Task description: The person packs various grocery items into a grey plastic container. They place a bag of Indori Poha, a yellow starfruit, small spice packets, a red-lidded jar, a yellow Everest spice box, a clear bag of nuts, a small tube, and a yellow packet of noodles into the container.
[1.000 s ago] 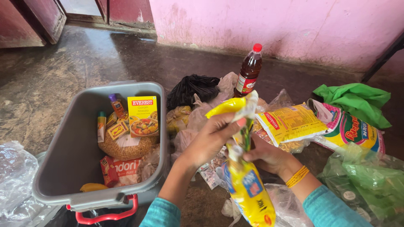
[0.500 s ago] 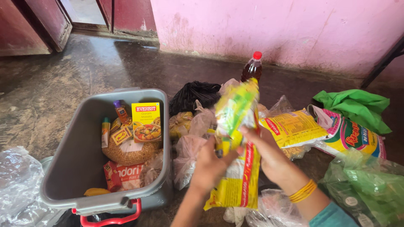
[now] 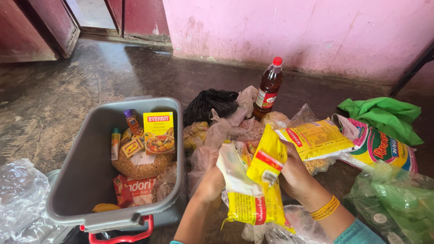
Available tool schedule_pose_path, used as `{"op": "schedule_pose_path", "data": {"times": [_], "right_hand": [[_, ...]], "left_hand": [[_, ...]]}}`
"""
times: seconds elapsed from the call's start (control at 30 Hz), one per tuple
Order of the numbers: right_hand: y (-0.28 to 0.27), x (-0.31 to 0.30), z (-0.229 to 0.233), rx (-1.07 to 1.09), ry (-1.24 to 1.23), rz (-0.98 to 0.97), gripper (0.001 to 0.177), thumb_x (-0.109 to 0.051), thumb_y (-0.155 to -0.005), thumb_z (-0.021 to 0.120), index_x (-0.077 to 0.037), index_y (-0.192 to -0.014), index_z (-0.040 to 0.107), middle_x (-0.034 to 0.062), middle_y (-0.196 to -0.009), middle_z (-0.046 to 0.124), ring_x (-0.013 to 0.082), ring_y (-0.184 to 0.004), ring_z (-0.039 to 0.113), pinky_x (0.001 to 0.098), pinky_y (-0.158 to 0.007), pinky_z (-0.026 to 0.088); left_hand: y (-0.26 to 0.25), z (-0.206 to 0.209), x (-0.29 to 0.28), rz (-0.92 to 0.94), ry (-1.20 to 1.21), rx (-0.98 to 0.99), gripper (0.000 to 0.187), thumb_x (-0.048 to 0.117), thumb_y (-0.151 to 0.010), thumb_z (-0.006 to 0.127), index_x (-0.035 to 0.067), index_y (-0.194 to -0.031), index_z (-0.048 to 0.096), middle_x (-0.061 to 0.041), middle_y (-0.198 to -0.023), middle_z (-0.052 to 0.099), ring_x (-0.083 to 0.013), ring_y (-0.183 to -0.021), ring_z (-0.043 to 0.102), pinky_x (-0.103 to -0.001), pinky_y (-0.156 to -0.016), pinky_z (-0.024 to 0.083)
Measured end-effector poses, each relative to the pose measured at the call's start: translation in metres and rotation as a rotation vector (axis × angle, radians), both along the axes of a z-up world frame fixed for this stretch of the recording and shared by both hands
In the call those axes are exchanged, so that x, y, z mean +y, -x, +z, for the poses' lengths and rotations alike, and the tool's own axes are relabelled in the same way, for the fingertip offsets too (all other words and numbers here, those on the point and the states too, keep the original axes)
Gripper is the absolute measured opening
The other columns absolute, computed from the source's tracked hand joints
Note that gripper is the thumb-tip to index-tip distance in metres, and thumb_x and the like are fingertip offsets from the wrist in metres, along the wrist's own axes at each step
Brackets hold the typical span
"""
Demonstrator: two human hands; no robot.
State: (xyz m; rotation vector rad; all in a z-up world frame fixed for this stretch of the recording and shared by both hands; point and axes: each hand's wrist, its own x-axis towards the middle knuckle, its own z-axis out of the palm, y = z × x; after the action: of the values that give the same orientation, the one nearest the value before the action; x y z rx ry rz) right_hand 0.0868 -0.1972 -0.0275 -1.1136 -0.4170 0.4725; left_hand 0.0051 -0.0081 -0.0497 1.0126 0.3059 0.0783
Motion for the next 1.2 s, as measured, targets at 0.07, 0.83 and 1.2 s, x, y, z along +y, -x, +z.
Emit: {"op": "schedule_pose_path", "data": {"times": [0.07, 0.83, 1.2], "right_hand": [[-0.006, -0.005, -0.012, -0.008, -0.041, 0.009, 0.021, -0.016, -0.096, 0.066, -0.001, -0.108, 0.073, 0.0069, -0.098, 0.076, 0.0147, -0.086, 0.071, 0.0344, -0.079, 0.058], [0.004, 0.005, 0.036, 0.22, 0.131, 0.2, 0.058, -0.011, -0.09, 0.065, -0.012, -0.145, 0.049, 0.0052, -0.127, 0.068, 0.0177, -0.111, 0.067, 0.0389, -0.096, 0.055], [0.012, 0.014, -0.007, 0.2, -0.06, 0.072, 0.057, -0.004, -0.086, 0.067, -0.003, -0.139, 0.05, 0.0096, -0.126, 0.066, 0.0201, -0.113, 0.066, 0.0387, -0.098, 0.054]], "left_hand": [[0.004, 0.002, 0.002, -0.015, 0.027, 0.096, 0.036, 0.025, -0.096, 0.057, 0.015, -0.131, 0.057, -0.007, -0.11, 0.073, -0.0163, -0.098, 0.071, -0.031, -0.089, 0.055], [-0.072, -0.021, 0.015, 0.167, -0.483, -0.568, 0.024, 0.023, -0.1, 0.058, 0.003, -0.098, 0.071, -0.009, -0.092, 0.072, -0.0179, -0.085, 0.067, -0.033, -0.079, 0.052], [-0.002, 0.032, -0.007, 0.12, -0.655, -0.426, 0.067, 0.018, -0.08, 0.083, 0.005, -0.135, 0.047, -0.002, -0.119, 0.06, -0.0121, -0.112, 0.058, -0.029, -0.097, 0.048]]}}
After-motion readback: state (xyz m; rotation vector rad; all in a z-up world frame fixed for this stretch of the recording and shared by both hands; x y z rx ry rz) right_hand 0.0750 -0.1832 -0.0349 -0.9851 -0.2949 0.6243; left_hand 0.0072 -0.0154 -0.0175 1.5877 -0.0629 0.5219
